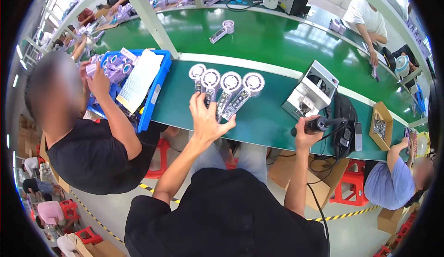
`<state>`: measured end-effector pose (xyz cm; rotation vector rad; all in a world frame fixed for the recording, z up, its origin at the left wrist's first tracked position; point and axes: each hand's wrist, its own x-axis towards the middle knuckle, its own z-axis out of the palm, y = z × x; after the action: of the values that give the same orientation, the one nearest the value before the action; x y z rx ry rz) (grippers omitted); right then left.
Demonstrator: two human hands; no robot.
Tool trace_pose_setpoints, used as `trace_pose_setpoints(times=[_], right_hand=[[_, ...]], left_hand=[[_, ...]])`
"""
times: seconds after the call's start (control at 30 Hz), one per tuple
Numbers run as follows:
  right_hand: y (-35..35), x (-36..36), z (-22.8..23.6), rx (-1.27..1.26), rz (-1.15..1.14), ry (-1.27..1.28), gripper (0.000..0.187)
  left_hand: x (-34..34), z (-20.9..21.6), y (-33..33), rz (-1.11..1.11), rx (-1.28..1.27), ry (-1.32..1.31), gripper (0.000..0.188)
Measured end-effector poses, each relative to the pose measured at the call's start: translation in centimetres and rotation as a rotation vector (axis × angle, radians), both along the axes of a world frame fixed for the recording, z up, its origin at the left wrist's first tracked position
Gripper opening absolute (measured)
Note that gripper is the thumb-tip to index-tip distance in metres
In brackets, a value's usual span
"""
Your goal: Assembling small hand-held electric fans using a screwdriver tool on a factory production line.
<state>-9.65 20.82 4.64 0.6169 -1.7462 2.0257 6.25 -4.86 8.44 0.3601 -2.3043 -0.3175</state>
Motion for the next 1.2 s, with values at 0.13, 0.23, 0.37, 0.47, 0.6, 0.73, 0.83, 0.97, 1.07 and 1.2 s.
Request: trace_pose_setpoints(times=[0.13, 0.23, 0.37, 0.47, 0.6, 0.73, 0.83, 0.97, 1.07, 1.2], right_hand=[[0.9, -0.5, -1.1, -0.030, -0.020, 0.009, 0.038], [0.8, 0.0, -0.6, -0.083, -0.013, -0.008, 0.038], [1.5, -0.1, -0.5, -0.065, -0.055, -0.029, 0.038], [1.5, -0.8, 0.0, -0.099, -0.056, -0.054, 0.034], [1.1, -2.1, 4.4, -0.135, -0.011, 0.015, 0.030], [0.1, -3.9, 10.0, -0.207, -0.001, 0.123, 0.033], [-1.1, -6.7, 10.8, -0.135, 0.019, 0.179, 0.034], [-1.6, -8.1, 9.9, -0.003, 0.084, 0.131, 0.032], [-1.8, -8.6, 9.7, -0.009, 0.091, 0.110, 0.032], [-1.8, -9.2, 9.8, -0.012, 0.111, 0.025, 0.030]], left_hand=[[-1.6, -5.2, -0.4, 0.065, 0.034, -0.119, 0.060], [-1.7, -7.3, -0.7, 0.095, 0.006, -0.225, 0.063], [-2.2, -6.9, 1.0, 0.219, -0.022, -0.303, 0.067], [-2.5, -7.7, 1.7, 0.166, -0.095, -0.271, 0.069], [-2.7, -8.5, 2.5, 0.047, -0.096, -0.285, 0.056], [-3.0, -8.1, 3.4, 0.024, -0.090, -0.272, 0.050], [-2.9, -8.4, 4.0, -0.002, -0.130, -0.257, 0.049], [-3.0, -9.1, 4.7, -0.033, -0.230, -0.224, 0.046], [-2.9, -8.5, 5.7, -0.096, -0.098, -0.091, 0.044], [-3.0, -8.9, 6.9, -0.170, -0.068, -0.035, 0.048]])
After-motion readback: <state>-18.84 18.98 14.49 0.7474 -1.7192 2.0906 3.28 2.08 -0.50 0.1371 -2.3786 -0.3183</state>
